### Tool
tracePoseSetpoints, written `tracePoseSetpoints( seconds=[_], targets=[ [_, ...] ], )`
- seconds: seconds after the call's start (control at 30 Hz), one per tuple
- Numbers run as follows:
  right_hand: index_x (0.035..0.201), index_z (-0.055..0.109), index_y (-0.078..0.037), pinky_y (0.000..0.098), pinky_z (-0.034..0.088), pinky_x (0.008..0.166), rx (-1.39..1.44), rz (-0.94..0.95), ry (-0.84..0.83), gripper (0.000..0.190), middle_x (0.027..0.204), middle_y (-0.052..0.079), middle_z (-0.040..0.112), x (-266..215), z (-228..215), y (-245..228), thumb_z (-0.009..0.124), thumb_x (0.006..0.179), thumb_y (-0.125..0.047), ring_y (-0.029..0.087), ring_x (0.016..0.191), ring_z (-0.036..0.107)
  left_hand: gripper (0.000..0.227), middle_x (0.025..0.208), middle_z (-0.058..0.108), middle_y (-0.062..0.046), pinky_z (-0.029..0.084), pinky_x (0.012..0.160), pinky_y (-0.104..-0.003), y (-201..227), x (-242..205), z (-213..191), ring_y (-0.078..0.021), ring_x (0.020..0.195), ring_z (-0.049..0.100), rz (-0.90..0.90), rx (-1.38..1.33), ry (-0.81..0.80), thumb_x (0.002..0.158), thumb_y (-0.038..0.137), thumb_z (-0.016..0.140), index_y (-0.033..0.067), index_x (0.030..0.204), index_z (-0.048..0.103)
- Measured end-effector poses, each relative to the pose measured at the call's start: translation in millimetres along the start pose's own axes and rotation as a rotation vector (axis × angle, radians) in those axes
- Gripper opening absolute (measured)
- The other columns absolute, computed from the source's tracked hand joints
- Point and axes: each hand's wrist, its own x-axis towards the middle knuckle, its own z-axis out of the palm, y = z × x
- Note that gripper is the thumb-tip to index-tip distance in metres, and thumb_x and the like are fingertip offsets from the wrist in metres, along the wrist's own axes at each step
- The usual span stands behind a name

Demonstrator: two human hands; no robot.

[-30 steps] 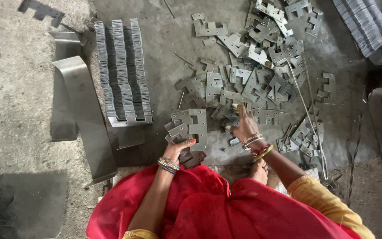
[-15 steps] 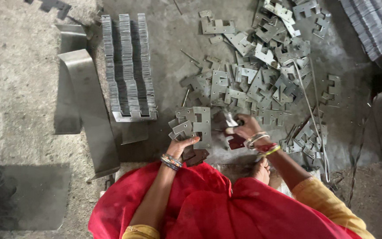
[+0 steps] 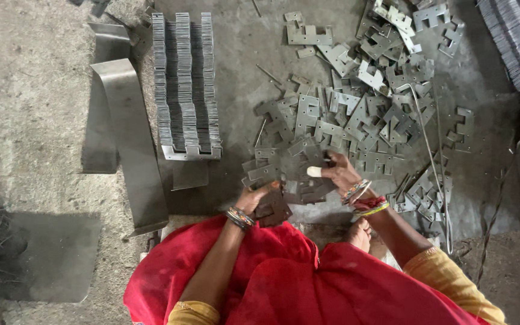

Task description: The person sits on the floor and repeatedly picks up small metal brackets from a pile, stacks them into neat columns, and occasionally uses a metal rod to sweep the floor. The person also handles a white cloth while organizing the parts.

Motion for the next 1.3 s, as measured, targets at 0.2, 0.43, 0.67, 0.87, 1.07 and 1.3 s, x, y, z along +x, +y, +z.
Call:
tracePoseSetpoints(
  seconds=[0.2,0.43,0.67,0.87,1.07,1.3],
  targets=[
    [0.134,0.052,0.009,0.0307,0.058,0.086,-0.17,-0.172,0.076,0.063,0.122,0.014,0.071,-14,30,-37,0.081,0.08,0.0,0.02,0.104,0.071,0.058,0.111,0.074,-0.002,0.061,0.086,-0.036,-14,13,-13,-0.0172,0.097,0.073,0.023,-0.046,0.257,0.074,0.027,0.087,0.013,0.126,0.064],
    [0.127,0.06,-0.006,0.0344,0.061,0.058,-0.539,-0.34,0.087,0.053,0.1,0.014,0.077,-13,52,-81,0.084,0.08,-0.012,0.024,0.073,0.073,0.053,0.099,0.075,-0.009,0.061,0.073,-0.04,-14,3,-33,-0.0225,0.082,0.073,-0.181,-0.365,0.111,0.094,0.053,0.067,0.0047,0.115,0.069],
    [0.128,0.061,-0.005,0.0539,0.052,0.091,-1.446,-0.418,0.363,0.069,0.117,0.017,0.068,33,-24,-70,0.078,0.061,-0.005,0.04,0.113,0.062,0.059,0.1,0.074,-0.01,0.063,0.078,-0.042,15,-3,-18,-0.025,0.084,0.074,-0.078,-0.55,0.052,0.099,0.06,0.053,0.006,0.118,0.065],
    [0.115,0.072,-0.008,0.0507,0.054,0.089,-1.261,-0.366,0.266,0.049,0.119,0.019,0.066,33,-24,-61,0.077,0.067,-0.006,0.043,0.108,0.062,0.076,0.114,0.072,-0.017,0.061,0.087,-0.049,16,-3,-17,-0.0311,0.098,0.073,-0.15,-0.666,-0.116,0.094,0.068,0.049,0.0012,0.127,0.061],
    [0.127,0.065,-0.011,0.0353,0.064,0.06,-0.654,-0.06,0.002,0.058,0.095,0.011,0.075,20,13,-95,0.079,0.071,-0.014,0.023,0.073,0.073,0.077,0.13,0.067,-0.017,0.057,0.101,-0.051,4,0,-22,-0.0323,0.115,0.069,-0.011,-0.397,-0.199,0.092,0.061,0.062,0.0006,0.14,0.054],
    [0.129,0.054,-0.002,0.0491,0.059,0.073,-1.187,0.031,0.247,0.067,0.098,0.023,0.069,63,52,-123,0.085,0.085,-0.043,0.041,0.086,0.069,0.082,0.124,0.07,-0.015,0.06,0.09,-0.046,15,-18,-26,-0.0286,0.105,0.071,-0.209,-0.475,-0.179,0.09,0.068,0.058,0.0022,0.138,0.06]
  ],
)
